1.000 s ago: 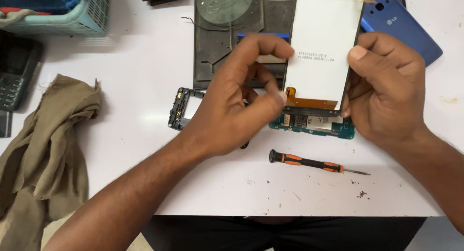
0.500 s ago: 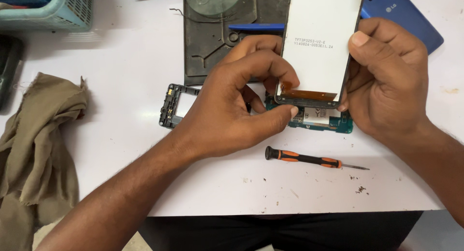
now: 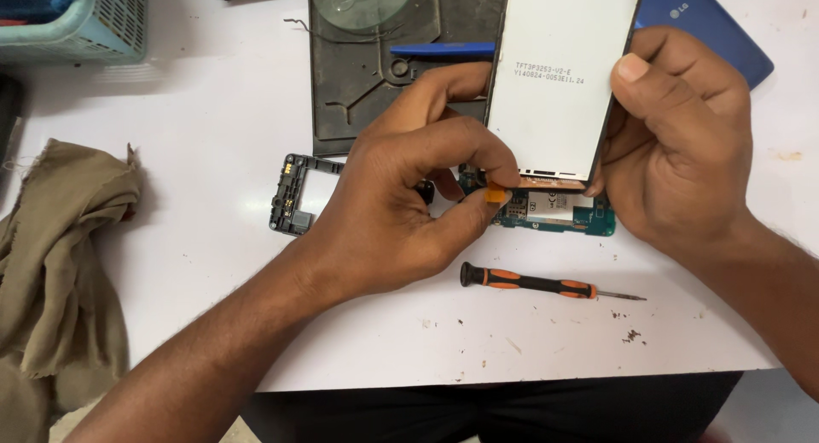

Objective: The person removes the motherboard from a smartphone by detaching ribbon cables and prying the board away from the chassis. They then separate the display assembly from the frame and use a toothbrush to clean the motherboard.

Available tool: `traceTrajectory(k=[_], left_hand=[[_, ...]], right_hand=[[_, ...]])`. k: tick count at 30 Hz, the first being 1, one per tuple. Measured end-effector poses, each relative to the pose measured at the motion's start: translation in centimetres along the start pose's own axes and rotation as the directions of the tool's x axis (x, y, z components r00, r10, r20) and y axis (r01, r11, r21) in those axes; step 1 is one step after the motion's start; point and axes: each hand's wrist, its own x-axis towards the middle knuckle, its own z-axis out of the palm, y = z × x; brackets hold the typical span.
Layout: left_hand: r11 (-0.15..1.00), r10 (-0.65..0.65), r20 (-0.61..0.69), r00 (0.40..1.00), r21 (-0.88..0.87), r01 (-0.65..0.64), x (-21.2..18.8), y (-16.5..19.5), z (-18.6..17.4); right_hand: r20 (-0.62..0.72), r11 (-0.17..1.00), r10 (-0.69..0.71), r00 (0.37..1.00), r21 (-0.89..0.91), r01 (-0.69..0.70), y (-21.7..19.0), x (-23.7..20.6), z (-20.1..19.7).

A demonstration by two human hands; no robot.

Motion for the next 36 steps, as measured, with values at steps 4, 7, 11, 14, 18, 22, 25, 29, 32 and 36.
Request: traceTrajectory(k=[4, 7, 11, 14, 18, 22, 25, 29, 32, 36], left_hand=[[1.000, -0.008, 0.006, 1.000, -0.013, 0.008, 0.1, 0.2, 0.0], [0.997, -0.004, 0.025, 1.000, -0.082, 0.006, 0.1, 0.6, -0.4], [0.979, 0.038, -0.019, 0.999, -0.201, -0.041, 0.0, 0.9, -0.7], [0.931, -0.113, -0.101, 0.988, -0.357, 0.070, 0.4, 0.4, -0.4], [0.877, -0.308, -0.052, 0.950, -0.402, 0.262, 1.2, -0.4, -0.5], [0.815, -0.383, 0.166, 0.909, -0.401, 0.417, 1.2, -0.4, -0.2], [0.795, -0.357, 0.236, 0.904, -0.431, 0.427, 1.1, -0.3, -0.2], [0.821, -0.305, 0.242, 0.921, -0.424, 0.383, 1.1, -0.3, -0.2], [0.834, -0.280, 0.234, 0.931, -0.421, 0.356, 1.0, -0.3, -0.1], [0.819, -0.333, 0.234, 0.913, -0.408, 0.403, 1.2, -0.2, 0.2]], right_hand=[[0.013, 0.998, -0.032, 0.999, -0.054, 0.033, 0.0, -0.2, -0.2], [0.017, 0.983, -0.098, 0.995, -0.157, 0.100, 0.2, -0.5, -0.4], [0.004, 0.951, -0.167, 0.986, -0.264, 0.162, 0.5, -1.2, -0.5], [0.040, 0.908, -0.231, 0.972, -0.351, 0.230, 0.6, -1.4, -0.5], [0.083, 0.851, -0.270, 0.959, -0.446, 0.278, 0.5, -1.3, -0.5], [0.136, 0.839, -0.301, 0.944, -0.432, 0.330, 0.3, -1.3, -0.3], [0.114, 0.846, -0.287, 0.951, -0.436, 0.308, 0.3, -1.4, -0.2], [0.090, 0.852, -0.280, 0.956, -0.435, 0.291, 0.4, -1.5, -0.4], [0.085, 0.852, -0.294, 0.952, -0.429, 0.301, 0.8, -1.7, -0.5], [0.091, 0.853, -0.290, 0.953, -0.428, 0.301, 0.9, -1.7, -0.7]])
